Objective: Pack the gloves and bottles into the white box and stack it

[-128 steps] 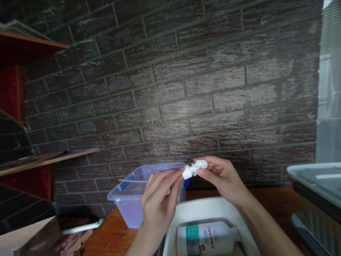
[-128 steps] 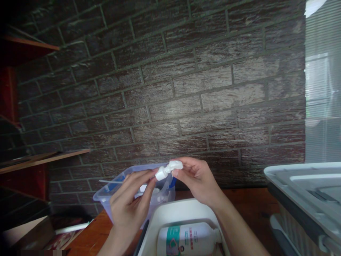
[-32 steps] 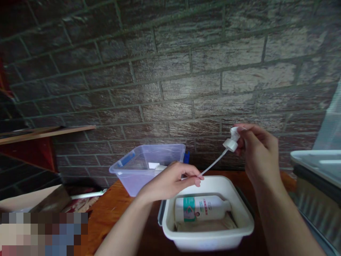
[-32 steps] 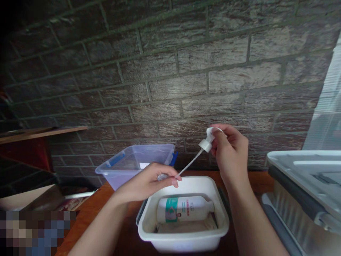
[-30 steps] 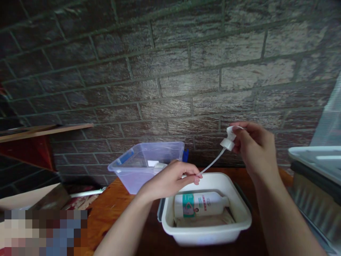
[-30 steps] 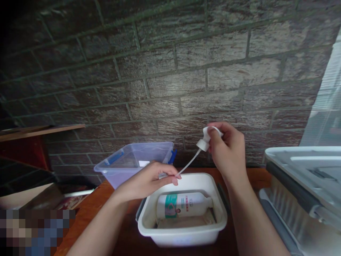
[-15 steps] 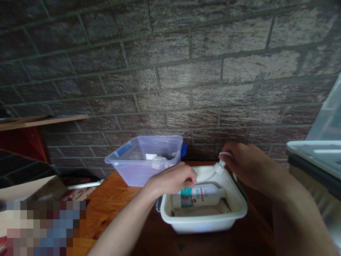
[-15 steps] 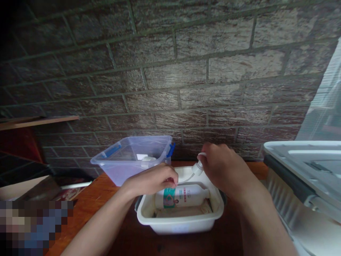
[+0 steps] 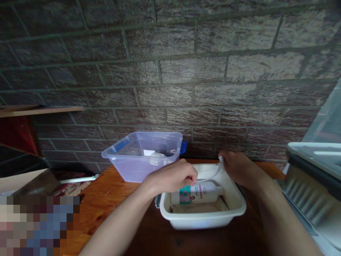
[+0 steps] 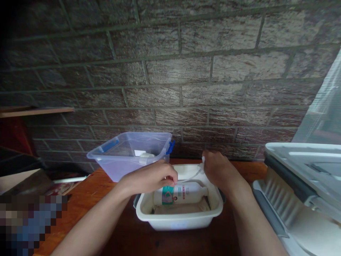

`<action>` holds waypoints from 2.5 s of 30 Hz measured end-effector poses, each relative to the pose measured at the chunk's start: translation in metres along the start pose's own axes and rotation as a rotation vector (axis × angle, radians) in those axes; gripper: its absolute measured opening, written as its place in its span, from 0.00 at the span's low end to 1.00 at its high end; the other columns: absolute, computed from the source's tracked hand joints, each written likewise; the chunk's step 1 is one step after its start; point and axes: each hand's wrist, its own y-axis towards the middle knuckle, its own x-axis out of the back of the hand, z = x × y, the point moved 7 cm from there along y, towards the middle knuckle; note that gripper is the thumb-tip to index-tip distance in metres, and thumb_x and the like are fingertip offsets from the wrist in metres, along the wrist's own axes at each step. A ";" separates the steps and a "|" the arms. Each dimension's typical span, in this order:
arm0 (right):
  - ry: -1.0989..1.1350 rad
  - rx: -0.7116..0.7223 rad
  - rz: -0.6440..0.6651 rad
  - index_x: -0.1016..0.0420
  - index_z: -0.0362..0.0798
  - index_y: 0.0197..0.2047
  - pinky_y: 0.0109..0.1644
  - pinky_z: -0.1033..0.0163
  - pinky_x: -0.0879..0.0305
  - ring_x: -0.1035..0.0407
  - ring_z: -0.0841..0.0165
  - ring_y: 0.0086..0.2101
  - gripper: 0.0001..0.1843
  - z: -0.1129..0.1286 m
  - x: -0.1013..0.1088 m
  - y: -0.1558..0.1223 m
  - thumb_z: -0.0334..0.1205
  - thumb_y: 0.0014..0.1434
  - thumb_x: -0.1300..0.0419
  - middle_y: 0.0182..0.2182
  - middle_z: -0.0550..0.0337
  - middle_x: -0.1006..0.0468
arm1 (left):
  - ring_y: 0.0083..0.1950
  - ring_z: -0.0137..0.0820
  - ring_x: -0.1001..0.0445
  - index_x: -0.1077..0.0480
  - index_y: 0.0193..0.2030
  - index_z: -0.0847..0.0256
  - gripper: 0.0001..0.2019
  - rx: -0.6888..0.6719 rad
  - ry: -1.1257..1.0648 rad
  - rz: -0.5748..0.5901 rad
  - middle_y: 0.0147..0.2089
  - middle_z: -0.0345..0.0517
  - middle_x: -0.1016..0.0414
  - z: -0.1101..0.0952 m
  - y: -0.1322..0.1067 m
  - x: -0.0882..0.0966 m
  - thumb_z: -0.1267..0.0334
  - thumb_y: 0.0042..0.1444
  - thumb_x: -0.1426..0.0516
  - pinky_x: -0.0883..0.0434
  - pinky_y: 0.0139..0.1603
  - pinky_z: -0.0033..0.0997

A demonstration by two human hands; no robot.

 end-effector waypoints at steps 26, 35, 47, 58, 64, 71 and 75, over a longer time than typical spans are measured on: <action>-0.052 0.052 0.089 0.26 0.39 0.62 0.52 0.48 0.30 0.23 0.46 0.49 0.24 0.043 -0.050 -0.034 0.44 0.70 0.48 0.49 0.36 0.19 | 0.27 0.31 0.26 0.20 0.33 0.59 0.13 -0.059 0.054 0.401 0.26 0.41 0.21 -0.015 0.003 -0.061 0.77 0.45 0.42 0.38 0.23 0.28; 0.033 0.136 0.217 0.21 0.42 0.54 0.57 0.54 0.32 0.25 0.54 0.51 0.19 0.033 -0.051 -0.048 0.25 0.64 0.46 0.49 0.42 0.20 | 0.25 0.33 0.28 0.17 0.36 0.59 0.18 -0.025 0.120 0.438 0.27 0.45 0.21 -0.013 0.005 -0.070 0.79 0.45 0.43 0.39 0.21 0.30; 0.009 0.126 0.051 0.20 0.47 0.55 0.55 0.52 0.32 0.22 0.52 0.50 0.17 0.027 -0.033 -0.038 0.38 0.69 0.46 0.50 0.45 0.17 | 0.22 0.26 0.34 0.27 0.24 0.61 0.11 -0.109 0.024 0.304 0.22 0.38 0.28 -0.023 0.002 -0.042 0.72 0.57 0.44 0.42 0.24 0.27; 0.064 0.132 0.137 0.17 0.48 0.34 0.36 0.63 0.38 0.21 0.63 0.35 0.13 0.021 -0.045 -0.022 0.34 0.64 0.43 0.33 0.52 0.15 | 0.32 0.32 0.23 0.18 0.36 0.62 0.10 -0.172 0.018 0.443 0.34 0.47 0.16 -0.024 0.003 -0.060 0.73 0.54 0.42 0.34 0.29 0.27; 0.064 0.149 0.168 0.17 0.48 0.34 0.38 0.64 0.39 0.22 0.64 0.35 0.12 0.017 -0.055 -0.020 0.30 0.59 0.42 0.34 0.53 0.16 | 0.29 0.31 0.25 0.18 0.36 0.61 0.13 -0.136 0.013 0.489 0.30 0.43 0.18 -0.018 0.005 -0.064 0.76 0.50 0.42 0.37 0.25 0.27; 0.026 0.165 -0.021 0.21 0.49 0.28 0.33 0.61 0.46 0.28 0.67 0.26 0.16 0.036 -0.009 -0.015 0.35 0.65 0.46 0.26 0.55 0.19 | 0.26 0.24 0.31 0.22 0.30 0.61 0.08 -0.152 -0.025 0.241 0.24 0.37 0.24 -0.025 0.004 -0.033 0.71 0.58 0.41 0.38 0.29 0.25; 0.056 0.193 -0.129 0.23 0.51 0.28 0.32 0.61 0.48 0.29 0.67 0.25 0.16 0.059 0.013 -0.010 0.38 0.67 0.46 0.25 0.58 0.20 | 0.29 0.27 0.26 0.25 0.31 0.61 0.10 -0.116 0.087 -0.072 0.26 0.39 0.24 -0.035 0.007 -0.007 0.69 0.64 0.43 0.38 0.31 0.27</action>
